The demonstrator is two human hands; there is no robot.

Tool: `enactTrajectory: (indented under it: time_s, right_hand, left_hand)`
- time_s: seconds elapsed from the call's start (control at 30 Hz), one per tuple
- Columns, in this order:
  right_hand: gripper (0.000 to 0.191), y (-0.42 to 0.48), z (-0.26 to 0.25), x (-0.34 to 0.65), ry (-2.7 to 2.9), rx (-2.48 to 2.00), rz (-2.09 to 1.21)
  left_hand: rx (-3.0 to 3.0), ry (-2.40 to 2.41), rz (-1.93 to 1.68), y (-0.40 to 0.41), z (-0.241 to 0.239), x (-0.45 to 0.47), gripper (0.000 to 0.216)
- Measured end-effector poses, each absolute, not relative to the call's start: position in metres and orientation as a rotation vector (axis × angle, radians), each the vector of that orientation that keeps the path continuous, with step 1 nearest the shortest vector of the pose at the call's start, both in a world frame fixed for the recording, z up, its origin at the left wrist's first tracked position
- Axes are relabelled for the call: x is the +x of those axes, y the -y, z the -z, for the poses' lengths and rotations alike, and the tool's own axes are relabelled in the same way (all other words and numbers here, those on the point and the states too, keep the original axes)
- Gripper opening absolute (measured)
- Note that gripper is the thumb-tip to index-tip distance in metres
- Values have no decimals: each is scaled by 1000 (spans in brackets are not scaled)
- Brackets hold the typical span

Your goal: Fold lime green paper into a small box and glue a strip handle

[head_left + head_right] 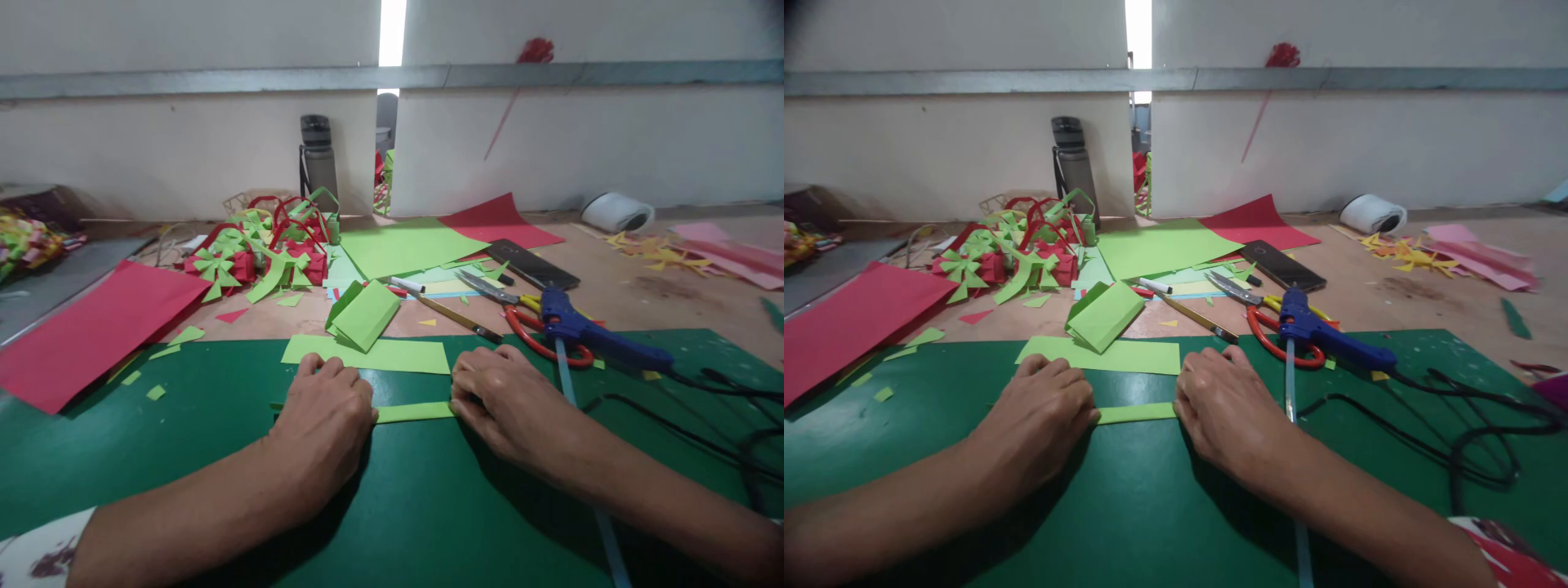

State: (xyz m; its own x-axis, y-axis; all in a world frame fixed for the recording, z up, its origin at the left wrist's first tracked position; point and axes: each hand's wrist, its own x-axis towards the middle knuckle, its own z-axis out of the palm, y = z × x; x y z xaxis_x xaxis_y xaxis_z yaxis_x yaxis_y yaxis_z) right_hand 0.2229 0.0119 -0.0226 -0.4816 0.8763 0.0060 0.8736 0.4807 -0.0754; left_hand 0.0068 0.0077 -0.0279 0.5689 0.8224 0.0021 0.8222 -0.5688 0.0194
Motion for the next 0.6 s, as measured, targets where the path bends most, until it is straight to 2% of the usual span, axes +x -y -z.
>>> enactTrajectory:
  time_s: [0.23,0.4,0.6]
  right_hand:
    - [26,-11,23,223,2690,-1529,-42]
    - [27,-11,25,224,2689,-1538,-53]
    - [28,-11,27,227,2653,-1519,-112]
  left_hand:
    - [2889,-1432,-20,-8,31,7,21]
    - [2738,-1466,-6,-5,31,3,22]
    - [2600,-1424,-174,-6,33,-5,24]
